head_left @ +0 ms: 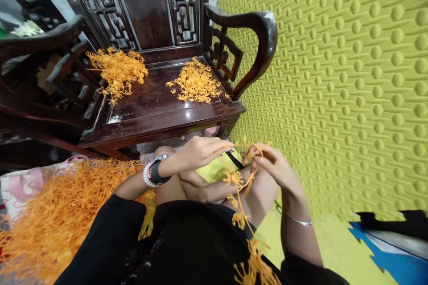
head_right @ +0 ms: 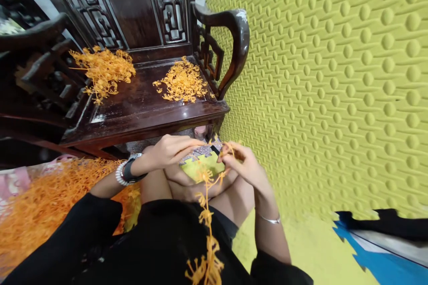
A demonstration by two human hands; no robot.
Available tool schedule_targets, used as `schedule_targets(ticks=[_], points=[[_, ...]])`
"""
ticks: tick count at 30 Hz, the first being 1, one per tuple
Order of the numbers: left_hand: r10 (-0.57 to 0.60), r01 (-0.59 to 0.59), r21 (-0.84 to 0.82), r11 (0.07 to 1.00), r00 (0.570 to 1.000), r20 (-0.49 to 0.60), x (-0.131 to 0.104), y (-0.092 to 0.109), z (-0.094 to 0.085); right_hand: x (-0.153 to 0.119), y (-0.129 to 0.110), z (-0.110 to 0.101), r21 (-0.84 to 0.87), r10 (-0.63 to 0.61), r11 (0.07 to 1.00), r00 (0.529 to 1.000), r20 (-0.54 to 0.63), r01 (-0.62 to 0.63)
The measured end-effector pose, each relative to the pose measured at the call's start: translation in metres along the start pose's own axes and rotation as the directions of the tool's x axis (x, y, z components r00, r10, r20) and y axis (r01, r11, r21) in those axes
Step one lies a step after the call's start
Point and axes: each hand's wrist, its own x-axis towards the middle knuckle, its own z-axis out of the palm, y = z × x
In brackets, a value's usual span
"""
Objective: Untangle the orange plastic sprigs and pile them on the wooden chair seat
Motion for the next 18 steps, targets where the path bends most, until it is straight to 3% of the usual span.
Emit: schedule_targets(ticks=[2, 7, 9, 13, 18], points=[[0.029, -0.030, -0.011, 0.999, 0.996, -0.090, -0.001, 0.004, 0.002, 0.008, -0.006, 0.013, -0.162, -0.010, 0.987, 1.000, 0.006, 0.011], [-0.041, 0.060, 0.091, 0.994, 0.979, -0.197, -0.006, 0.001, -0.003, 0.016, -0.013, 0.034, -0.332, 0.022, 0.940, 0.961, 0.276, 0.074], [-0.108, 0.148, 0.126, 0.981, 0.955, -0.275, -0.009, -0.005, -0.012, 0.014, -0.013, 0.033, -0.311, 0.057, 0.950, 0.960, 0.276, 0.032], [-0.248, 0.287, 0.043, 0.957, 0.887, -0.390, -0.014, -0.017, -0.032, 0.010, -0.011, 0.028, -0.190, 0.105, 0.980, 0.974, 0.202, -0.066], [-0.271, 0.412, 0.160, 0.897, 0.799, -0.537, -0.023, -0.028, -0.045, 0.009, -0.008, 0.031, -0.011, 0.144, 0.990, 0.977, 0.157, -0.144]])
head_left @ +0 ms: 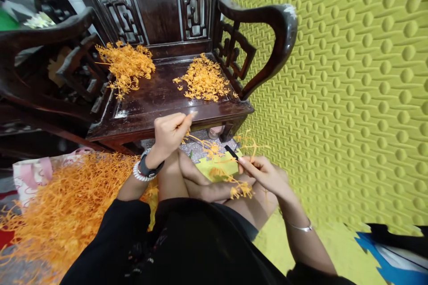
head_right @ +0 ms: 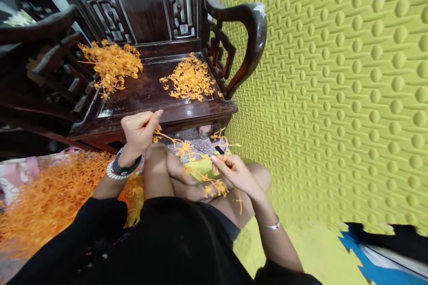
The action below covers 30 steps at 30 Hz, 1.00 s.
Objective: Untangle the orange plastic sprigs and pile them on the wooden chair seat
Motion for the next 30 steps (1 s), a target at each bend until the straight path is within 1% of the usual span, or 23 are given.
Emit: schedule_targets(ticks=[3, 6, 9, 10, 11, 12, 13, 15, 16, 17, 18, 19, 20, 21, 22, 23, 24, 25, 26, 27, 28, 29, 30], points=[[0.006, 0.002, 0.097, 0.995, 0.997, -0.080, 0.000, -0.008, -0.002, -0.002, -0.001, 0.003, 0.079, -0.012, 0.997, 1.000, 0.009, 0.012], [0.013, 0.013, 0.146, 0.989, 0.985, -0.174, 0.001, -0.008, -0.001, -0.006, -0.005, 0.009, 0.074, -0.026, 0.997, 0.997, 0.067, 0.021], [-0.069, 0.088, 0.090, 0.992, 0.979, -0.193, 0.008, -0.004, -0.006, -0.016, -0.012, 0.016, 0.020, -0.025, 1.000, 0.995, 0.097, 0.023], [-0.104, 0.119, 0.068, 0.990, 0.974, -0.200, 0.012, -0.007, -0.010, -0.021, -0.013, 0.017, 0.004, -0.027, 1.000, 0.994, 0.102, 0.027], [-0.134, 0.151, 0.055, 0.987, 0.962, -0.237, 0.018, -0.012, -0.016, -0.027, -0.013, 0.017, -0.007, -0.028, 1.000, 0.994, 0.104, 0.029], [-0.156, 0.178, 0.045, 0.983, 0.938, -0.309, 0.026, -0.022, -0.024, -0.033, -0.013, 0.015, -0.017, -0.022, 1.000, 0.995, 0.099, 0.024], [-0.179, 0.203, 0.016, 0.979, 0.894, -0.410, 0.034, -0.034, -0.034, -0.041, -0.011, 0.011, -0.027, -0.010, 1.000, 0.997, 0.076, 0.012], [-0.225, 0.229, -0.071, 0.971, 0.769, -0.599, 0.052, -0.065, -0.056, -0.056, -0.003, -0.001, -0.042, 0.030, 0.999, 0.999, -0.028, -0.031], [-0.257, 0.230, -0.128, 0.965, 0.717, -0.648, 0.061, -0.080, -0.064, -0.063, 0.001, -0.008, -0.043, 0.046, 0.998, 0.994, -0.097, -0.051], [-0.263, 0.242, -0.126, 0.962, 0.700, -0.664, 0.069, -0.092, -0.068, -0.068, 0.006, -0.016, -0.037, 0.054, 0.997, 0.985, -0.167, -0.061], [-0.275, 0.264, -0.114, 0.958, 0.723, -0.634, 0.075, -0.101, -0.067, -0.072, 0.010, -0.023, -0.030, 0.052, 0.998, 0.973, -0.227, -0.060], [-0.284, 0.294, -0.077, 0.953, 0.771, -0.571, 0.081, -0.107, -0.060, -0.074, 0.013, -0.028, -0.024, 0.045, 0.998, 0.961, -0.273, -0.054], [-0.293, 0.316, -0.035, 0.948, 0.825, -0.483, 0.086, -0.108, -0.048, -0.075, 0.015, -0.033, -0.021, 0.035, 0.999, 0.951, -0.309, -0.044], [-0.304, 0.326, -0.001, 0.945, 0.880, -0.366, 0.090, -0.108, -0.030, -0.074, 0.016, -0.035, -0.019, 0.021, 0.999, 0.942, -0.336, -0.029], [-0.314, 0.328, 0.031, 0.944, 0.924, -0.219, 0.093, -0.106, -0.010, -0.072, 0.017, -0.037, -0.015, 0.007, 1.000, 0.932, -0.361, -0.013], [-0.311, 0.315, 0.067, 0.947, 0.948, -0.073, 0.095, -0.103, 0.013, -0.070, 0.017, -0.037, -0.008, -0.004, 1.000, 0.924, -0.381, 0.002], [-0.302, 0.293, 0.109, 0.950, 0.951, 0.072, 0.097, -0.102, 0.036, -0.067, 0.016, -0.037, 0.004, -0.015, 1.000, 0.915, -0.403, 0.018], [-0.297, 0.267, 0.155, 0.951, 0.928, 0.226, 0.098, -0.101, 0.058, -0.065, 0.016, -0.036, 0.022, -0.023, 0.999, 0.906, -0.423, 0.035], [-0.301, 0.239, 0.204, 0.949, 0.880, 0.368, 0.100, -0.101, 0.078, -0.063, 0.015, -0.034, 0.040, -0.027, 0.998, 0.896, -0.443, 0.050], [-0.314, 0.218, 0.246, 0.944, 0.821, 0.478, 0.101, -0.101, 0.095, -0.061, 0.013, -0.033, 0.057, -0.030, 0.996, 0.886, -0.463, 0.063], [-0.335, 0.215, 0.275, 0.937, 0.770, 0.543, 0.101, -0.101, 0.108, -0.060, 0.012, -0.032, 0.072, -0.030, 0.995, 0.878, -0.479, 0.073], [-0.358, 0.225, 0.291, 0.930, 0.738, 0.572, 0.102, -0.100, 0.117, -0.059, 0.010, -0.030, 0.085, -0.031, 0.993, 0.872, -0.488, 0.083], [-0.369, 0.243, 0.286, 0.927, 0.733, 0.571, 0.101, -0.096, 0.123, -0.058, 0.008, -0.030, 0.093, -0.032, 0.992, 0.869, -0.494, 0.089]])
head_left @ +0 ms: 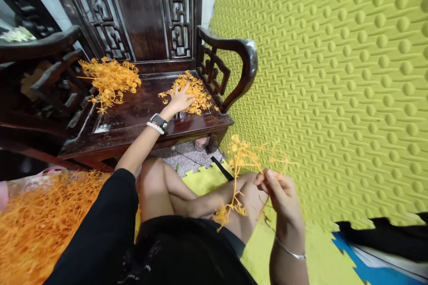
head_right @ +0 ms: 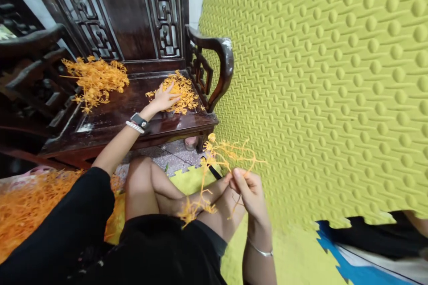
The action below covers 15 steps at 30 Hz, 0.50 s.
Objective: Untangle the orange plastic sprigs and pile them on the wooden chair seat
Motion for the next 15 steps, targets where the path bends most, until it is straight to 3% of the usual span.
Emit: schedule_targets(ticks=[2, 4, 5, 7, 9, 10, 11, 12, 15], points=[[0.062, -0.068, -0.103, 0.992, 0.996, -0.058, -0.010, 0.016, 0.000, 0.002, -0.004, 0.002, 0.006, -0.005, 1.000, 1.000, 0.009, 0.005], [0.276, -0.293, -0.268, 0.918, 0.956, -0.097, -0.036, 0.039, -0.007, 0.006, -0.008, 0.004, -0.009, -0.020, 1.000, 0.999, 0.040, 0.020], [0.428, -0.430, -0.342, 0.835, 0.900, -0.086, -0.054, 0.053, -0.013, 0.008, -0.010, 0.005, -0.028, -0.041, 0.999, 0.997, 0.062, 0.043], [0.694, -0.653, -0.384, 0.652, 0.718, -0.042, -0.090, 0.079, -0.023, 0.015, -0.013, 0.006, -0.074, -0.111, 0.990, 0.986, 0.128, 0.121], [0.846, -0.801, -0.299, 0.519, 0.530, 0.047, -0.119, 0.099, -0.030, 0.020, -0.016, 0.007, -0.097, -0.203, 0.969, 0.957, 0.205, 0.227], [0.876, -0.844, -0.237, 0.481, 0.471, 0.101, -0.129, 0.104, -0.031, 0.022, -0.017, 0.007, -0.096, -0.242, 0.958, 0.939, 0.244, 0.271], [0.882, -0.867, -0.174, 0.468, 0.446, 0.150, -0.136, 0.107, -0.030, 0.024, -0.017, 0.005, -0.096, -0.261, 0.951, 0.927, 0.269, 0.295], [0.875, -0.873, -0.123, 0.473, 0.447, 0.187, -0.140, 0.106, -0.029, 0.026, -0.017, 0.003, -0.100, -0.254, 0.952, 0.926, 0.278, 0.291], [0.802, -0.821, -0.049, 0.568, 0.540, 0.257, -0.146, 0.095, -0.023, 0.030, -0.009, -0.006, -0.150, -0.101, 0.980, 0.973, 0.208, 0.134]])
